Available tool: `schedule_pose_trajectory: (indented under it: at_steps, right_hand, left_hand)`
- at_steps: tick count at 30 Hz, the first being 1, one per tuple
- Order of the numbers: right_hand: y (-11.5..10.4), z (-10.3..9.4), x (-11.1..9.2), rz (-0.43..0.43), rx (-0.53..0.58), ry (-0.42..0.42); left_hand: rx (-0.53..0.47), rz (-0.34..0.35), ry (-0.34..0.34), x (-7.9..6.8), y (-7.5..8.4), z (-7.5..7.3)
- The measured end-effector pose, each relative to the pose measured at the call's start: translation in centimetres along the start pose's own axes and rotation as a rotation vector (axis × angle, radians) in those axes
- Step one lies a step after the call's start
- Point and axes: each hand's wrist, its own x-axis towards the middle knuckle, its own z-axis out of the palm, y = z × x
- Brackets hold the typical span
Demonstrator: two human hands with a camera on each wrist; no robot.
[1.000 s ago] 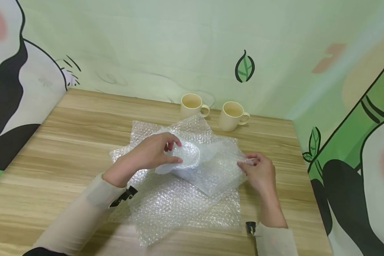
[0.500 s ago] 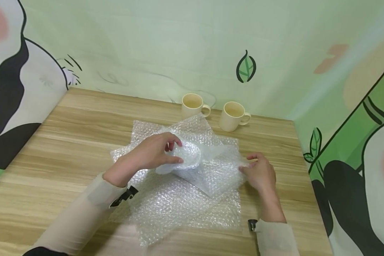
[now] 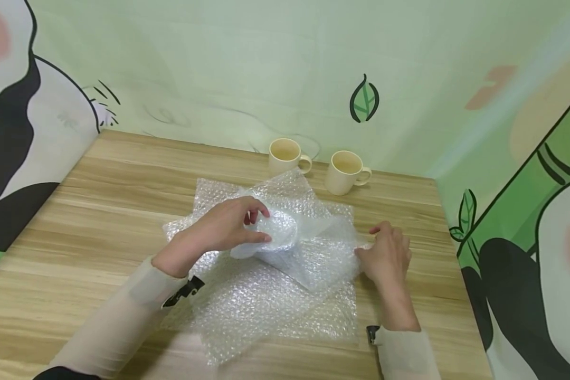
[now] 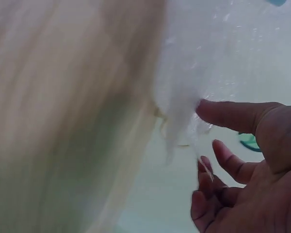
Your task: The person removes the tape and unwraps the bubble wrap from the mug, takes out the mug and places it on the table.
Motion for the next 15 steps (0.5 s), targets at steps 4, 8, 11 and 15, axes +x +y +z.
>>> schedule_pose_trajectory:
  at_steps: [4,8,11,15]
  right_hand:
    - [-1.5,-0.4,-0.8,-0.086,0.008,0.051]
    - [-3.0,0.0,-1.6,-0.193,0.018,-0.007]
    - [-4.0,0.9,-1.8,-0.272,0.028,-0.109]
    - [-4.4,2.2,-1.7,-0.336,-0.018,-0.224]
  left_hand:
    - [-0.002,-0.003,-0.002,0.1,-0.1,0.1]
    - [-0.005,-0.003,-0.004,0.2,-0.1,0.1]
    - [-0.002,-0.002,-0.004,0.2,-0.1,0.1]
    - [-0.003,0.001,-0.001,0.1,0.0,0.1]
